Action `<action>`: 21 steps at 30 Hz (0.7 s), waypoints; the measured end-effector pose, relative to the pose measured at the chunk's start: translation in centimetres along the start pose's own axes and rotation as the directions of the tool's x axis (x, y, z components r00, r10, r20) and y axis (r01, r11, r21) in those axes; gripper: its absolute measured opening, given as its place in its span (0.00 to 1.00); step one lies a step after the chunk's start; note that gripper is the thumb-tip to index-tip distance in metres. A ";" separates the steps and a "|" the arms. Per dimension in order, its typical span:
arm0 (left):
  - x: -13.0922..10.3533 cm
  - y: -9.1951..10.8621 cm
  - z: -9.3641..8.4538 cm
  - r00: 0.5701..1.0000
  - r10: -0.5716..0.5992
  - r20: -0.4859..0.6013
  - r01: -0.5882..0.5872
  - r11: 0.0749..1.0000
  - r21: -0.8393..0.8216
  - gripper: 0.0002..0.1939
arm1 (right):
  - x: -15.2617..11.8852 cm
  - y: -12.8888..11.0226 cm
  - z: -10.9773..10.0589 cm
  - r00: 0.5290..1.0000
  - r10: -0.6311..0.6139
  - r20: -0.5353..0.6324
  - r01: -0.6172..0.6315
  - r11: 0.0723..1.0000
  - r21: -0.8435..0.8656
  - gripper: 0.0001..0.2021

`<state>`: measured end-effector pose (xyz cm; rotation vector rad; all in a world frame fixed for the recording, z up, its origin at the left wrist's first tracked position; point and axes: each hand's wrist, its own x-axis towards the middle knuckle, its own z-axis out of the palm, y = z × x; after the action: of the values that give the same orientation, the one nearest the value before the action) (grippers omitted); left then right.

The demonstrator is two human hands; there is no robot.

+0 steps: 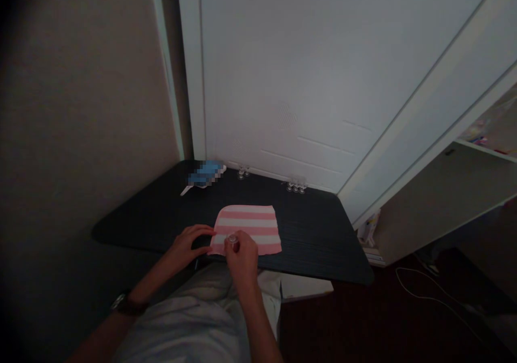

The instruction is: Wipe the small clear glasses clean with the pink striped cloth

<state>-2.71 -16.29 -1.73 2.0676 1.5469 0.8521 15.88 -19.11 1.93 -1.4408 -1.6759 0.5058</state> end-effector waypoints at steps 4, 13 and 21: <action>0.0 -0.1 0.2 1.000 -0.028 -0.002 0.028 0.999 0.028 0.16 | 0.0 -0.7 2.4 0.999 0.044 -0.001 -0.044 0.996 -0.072 0.06; -0.1 0.4 -0.1 1.000 -0.020 0.021 0.019 0.999 0.038 0.15 | -0.5 0.8 0.6 1.000 0.015 -0.018 -0.016 0.997 -0.078 0.07; 0.0 0.8 -0.3 0.998 -0.043 0.035 0.041 0.998 0.054 0.16 | -0.2 7.6 -8.2 0.975 0.136 -0.176 -0.152 0.985 -0.079 0.09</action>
<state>-2.33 -16.51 -0.95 2.0683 1.6051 0.7620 27.03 -19.17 0.69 -1.6347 -1.4830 0.3764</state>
